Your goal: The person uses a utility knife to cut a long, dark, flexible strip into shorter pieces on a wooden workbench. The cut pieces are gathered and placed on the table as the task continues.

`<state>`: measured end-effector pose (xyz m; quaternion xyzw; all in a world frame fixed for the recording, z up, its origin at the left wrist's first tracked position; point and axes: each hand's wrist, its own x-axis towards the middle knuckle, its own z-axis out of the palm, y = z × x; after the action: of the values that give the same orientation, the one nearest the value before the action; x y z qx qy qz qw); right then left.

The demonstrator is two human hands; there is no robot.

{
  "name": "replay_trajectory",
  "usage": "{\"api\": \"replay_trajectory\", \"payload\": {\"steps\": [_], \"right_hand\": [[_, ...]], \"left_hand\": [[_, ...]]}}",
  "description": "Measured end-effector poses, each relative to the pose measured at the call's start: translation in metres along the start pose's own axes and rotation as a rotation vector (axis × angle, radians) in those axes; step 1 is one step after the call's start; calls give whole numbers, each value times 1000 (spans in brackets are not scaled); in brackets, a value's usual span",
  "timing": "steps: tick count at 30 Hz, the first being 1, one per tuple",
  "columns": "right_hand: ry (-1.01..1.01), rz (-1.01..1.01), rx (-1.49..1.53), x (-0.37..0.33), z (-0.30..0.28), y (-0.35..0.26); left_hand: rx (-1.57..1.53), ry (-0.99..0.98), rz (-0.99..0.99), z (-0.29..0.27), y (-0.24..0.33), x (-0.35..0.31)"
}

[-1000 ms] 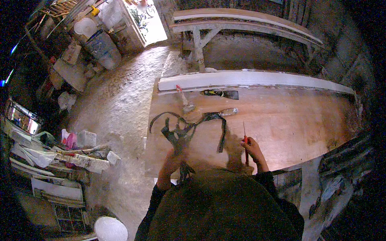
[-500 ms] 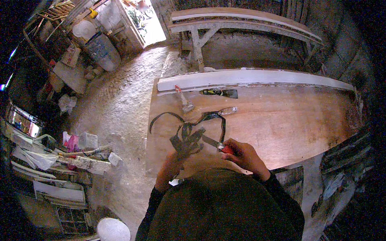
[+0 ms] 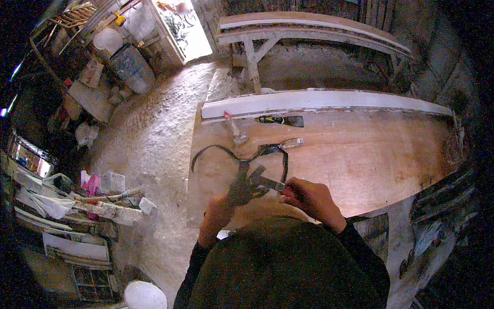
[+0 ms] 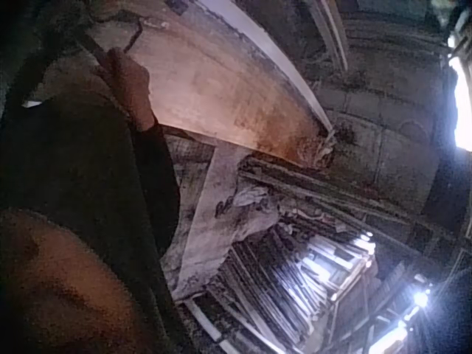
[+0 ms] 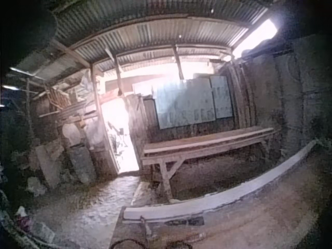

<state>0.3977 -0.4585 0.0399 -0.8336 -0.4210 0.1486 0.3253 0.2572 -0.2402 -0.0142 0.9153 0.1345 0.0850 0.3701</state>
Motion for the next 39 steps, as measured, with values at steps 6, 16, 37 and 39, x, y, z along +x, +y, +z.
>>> {"api": "replay_trajectory", "payload": {"steps": [6,16,37,39], "right_hand": [[45,-52,-150,8,14,11],[121,4,-108,9,11,5],[290,308,-212,-3,13,87],[528,584,-195,-8,-27,150]], "left_hand": [[340,14,200,6,14,-5],[194,43,261,18,11,-6],[-141,-291,74,14,15,-21],[-277,-191,-161,-6,10,-36]]}}
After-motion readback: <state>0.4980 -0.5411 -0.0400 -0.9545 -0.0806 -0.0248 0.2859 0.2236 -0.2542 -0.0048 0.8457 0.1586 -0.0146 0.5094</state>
